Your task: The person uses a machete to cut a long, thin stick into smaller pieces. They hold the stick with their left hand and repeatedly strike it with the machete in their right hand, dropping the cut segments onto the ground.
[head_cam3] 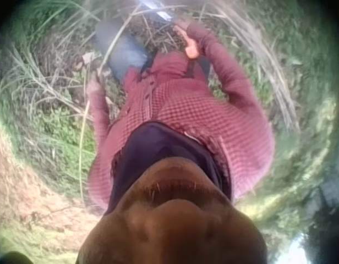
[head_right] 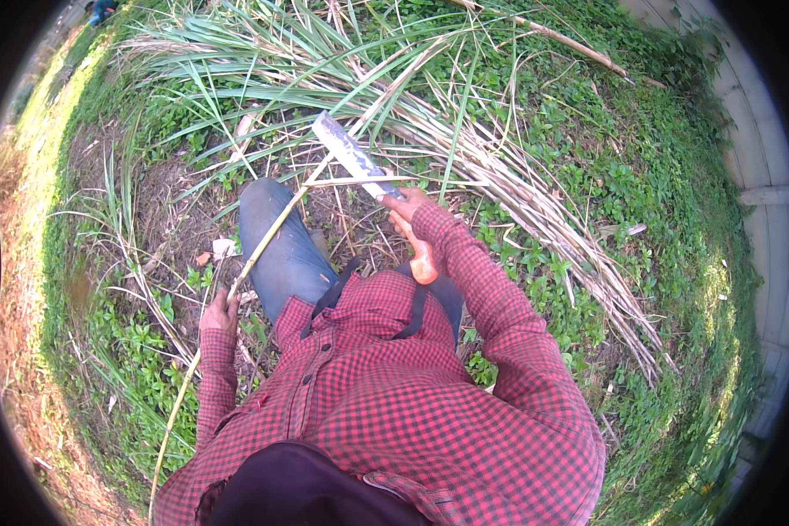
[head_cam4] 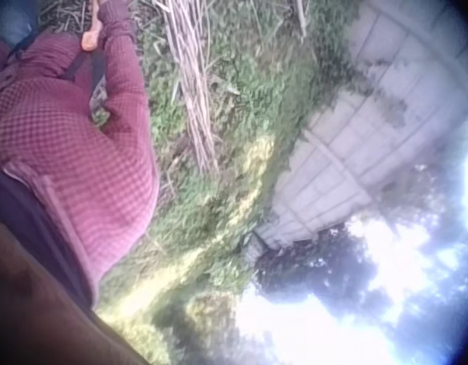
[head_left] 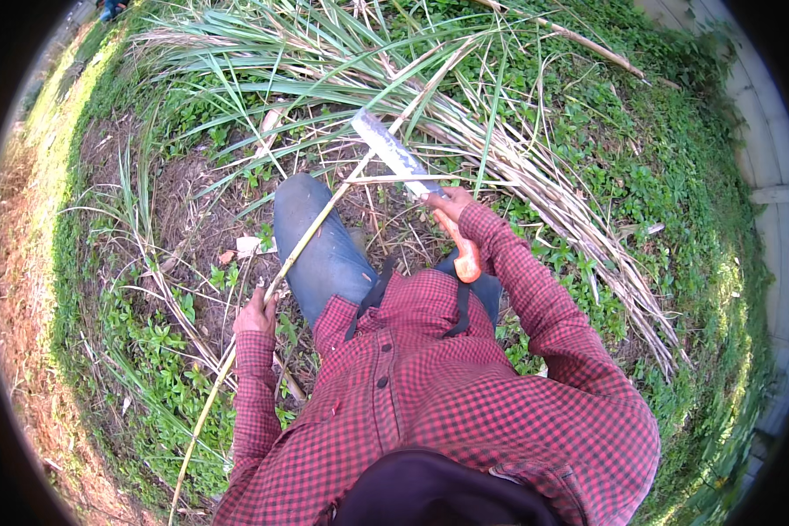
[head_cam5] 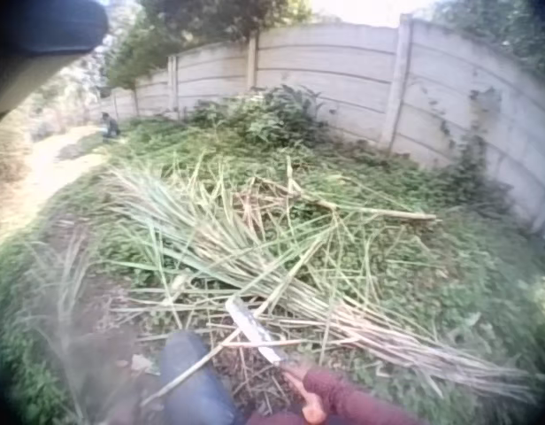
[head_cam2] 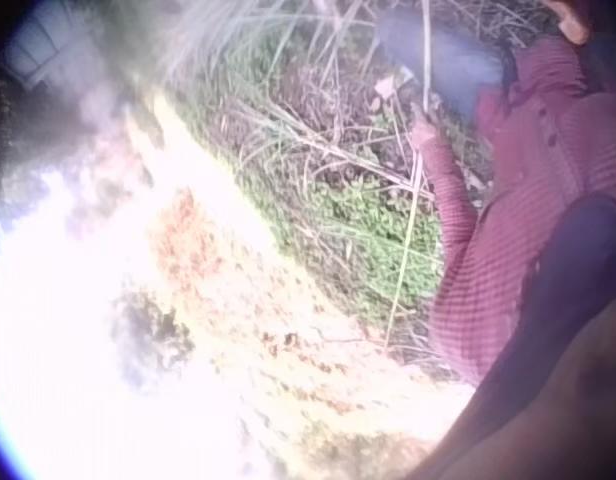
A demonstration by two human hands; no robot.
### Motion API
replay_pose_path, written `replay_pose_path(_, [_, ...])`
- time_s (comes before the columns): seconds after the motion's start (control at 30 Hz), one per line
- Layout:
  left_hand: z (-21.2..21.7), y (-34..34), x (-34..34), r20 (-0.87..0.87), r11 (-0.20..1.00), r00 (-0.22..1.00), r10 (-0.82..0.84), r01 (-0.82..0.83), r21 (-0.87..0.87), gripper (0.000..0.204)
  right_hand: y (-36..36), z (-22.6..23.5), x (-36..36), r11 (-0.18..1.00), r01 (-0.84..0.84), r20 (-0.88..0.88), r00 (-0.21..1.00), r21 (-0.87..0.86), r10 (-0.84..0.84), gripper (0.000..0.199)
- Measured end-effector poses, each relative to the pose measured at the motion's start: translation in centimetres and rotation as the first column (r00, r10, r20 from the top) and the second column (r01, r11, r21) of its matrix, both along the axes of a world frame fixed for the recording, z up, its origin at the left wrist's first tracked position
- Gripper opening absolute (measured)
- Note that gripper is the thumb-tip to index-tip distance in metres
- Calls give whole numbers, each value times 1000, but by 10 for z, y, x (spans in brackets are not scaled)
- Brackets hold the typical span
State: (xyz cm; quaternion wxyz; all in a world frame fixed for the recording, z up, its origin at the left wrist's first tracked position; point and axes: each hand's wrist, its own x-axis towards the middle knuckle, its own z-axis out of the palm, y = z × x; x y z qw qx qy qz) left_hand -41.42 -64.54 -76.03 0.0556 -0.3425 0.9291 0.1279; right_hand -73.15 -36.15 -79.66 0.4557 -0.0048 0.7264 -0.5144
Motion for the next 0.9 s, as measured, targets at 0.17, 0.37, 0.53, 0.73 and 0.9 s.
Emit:
replay_pose_path(0.17, [6, 10, -24, 78, 998, 995, -65, 63, 26, 38, -5, -24, -16, 983, 184, -27, 983, 15, -184, 45])
replay_pose_path(0.37, [8, 13, -24, -22, 999, 1000, 0, 1, 45, 30, -20, 2, 25, 977, -214, -189, 959, 13, 213, 45])
replay_pose_path(0.53, [13, 8, -10, -199, 996, 977, -79, 69, -56, 24, -9, -7, -39, 940, 341, -144, 930, 2, -337, 37])
replay_pose_path(0.73, [23, 18, -8, -35, 999, 999, 39, -40, -26, 21, -5, 6, 15, 978, -197, 1, 980, 74, 198, 46])
replay_pose_path(0.9, [20, 29, -6, -170, 996, 985, 20, -34, -81, 20, -11, -5, -15, 995, 88, -67, 994, 57, -84, 43])
